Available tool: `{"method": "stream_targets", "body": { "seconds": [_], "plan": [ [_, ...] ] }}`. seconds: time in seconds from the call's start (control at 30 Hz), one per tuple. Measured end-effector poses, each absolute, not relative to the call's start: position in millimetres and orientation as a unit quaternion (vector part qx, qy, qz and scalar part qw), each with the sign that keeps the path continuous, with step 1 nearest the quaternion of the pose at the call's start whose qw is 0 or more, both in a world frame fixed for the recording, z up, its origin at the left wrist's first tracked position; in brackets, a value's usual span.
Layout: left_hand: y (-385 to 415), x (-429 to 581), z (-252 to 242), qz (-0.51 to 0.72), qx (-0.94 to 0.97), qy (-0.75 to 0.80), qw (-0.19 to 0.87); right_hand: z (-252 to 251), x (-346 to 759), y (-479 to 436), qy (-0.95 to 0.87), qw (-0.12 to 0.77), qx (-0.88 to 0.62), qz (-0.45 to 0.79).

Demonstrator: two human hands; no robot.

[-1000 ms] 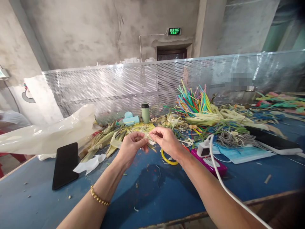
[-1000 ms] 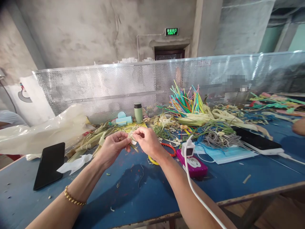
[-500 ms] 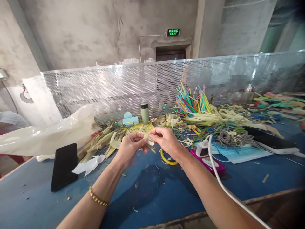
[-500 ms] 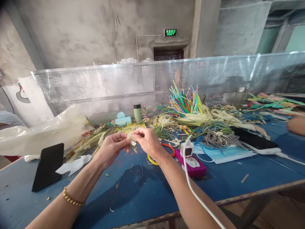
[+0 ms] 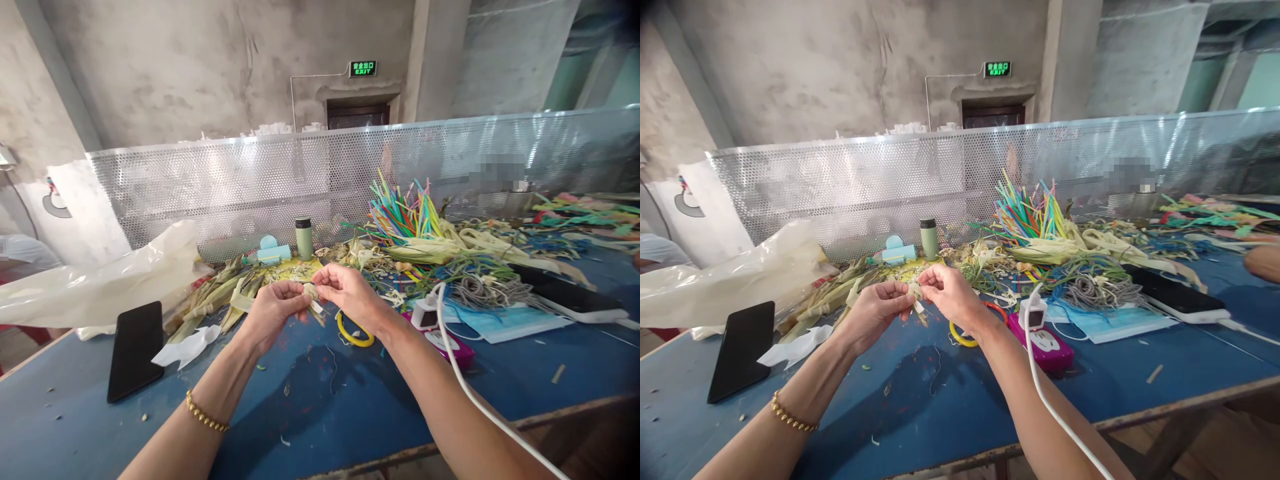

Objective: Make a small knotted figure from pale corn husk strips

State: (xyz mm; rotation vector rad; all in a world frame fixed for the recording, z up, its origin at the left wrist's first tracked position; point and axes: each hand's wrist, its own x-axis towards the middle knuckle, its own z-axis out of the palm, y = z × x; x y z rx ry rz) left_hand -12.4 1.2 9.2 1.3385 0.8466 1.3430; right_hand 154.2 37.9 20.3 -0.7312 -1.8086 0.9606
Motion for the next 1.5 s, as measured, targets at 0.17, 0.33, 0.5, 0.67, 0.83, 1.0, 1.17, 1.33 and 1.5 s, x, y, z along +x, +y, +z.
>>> {"method": "stream_targets", "body": {
  "seconds": [0.17,0.33,0.5,0.67,0.83,1.0,1.17,1.33,1.5],
  "plan": [
    [0,-13,8,0.517,0.581,0.358,0.516,16,157,42,-0.762,0.449,-0.291,0.364],
    [0,-11,9,0.523,0.589,0.362,0.498,17,156,40,-0.776,0.432,-0.3,0.349],
    [0,-10,10,0.518,0.603,0.369,0.481,18,155,39,-0.763,0.433,-0.29,0.383],
    [0,-12,9,0.504,0.609,0.373,0.485,16,154,39,-0.775,0.427,-0.3,0.357],
    [-2,-12,9,0.493,0.623,0.384,0.472,14,155,39,-0.792,0.419,-0.298,0.328],
    [-1,-13,6,0.472,0.658,0.402,0.426,13,157,39,-0.81,0.391,-0.311,0.305],
    [3,-15,1,0.442,0.689,0.417,0.395,10,156,41,-0.833,0.352,-0.314,0.29],
    [3,-16,0,0.438,0.707,0.411,0.374,13,154,38,-0.835,0.38,-0.3,0.262],
    [-3,-13,6,0.406,0.724,0.418,0.369,16,153,38,-0.821,0.434,-0.291,0.232]
  ]
}}
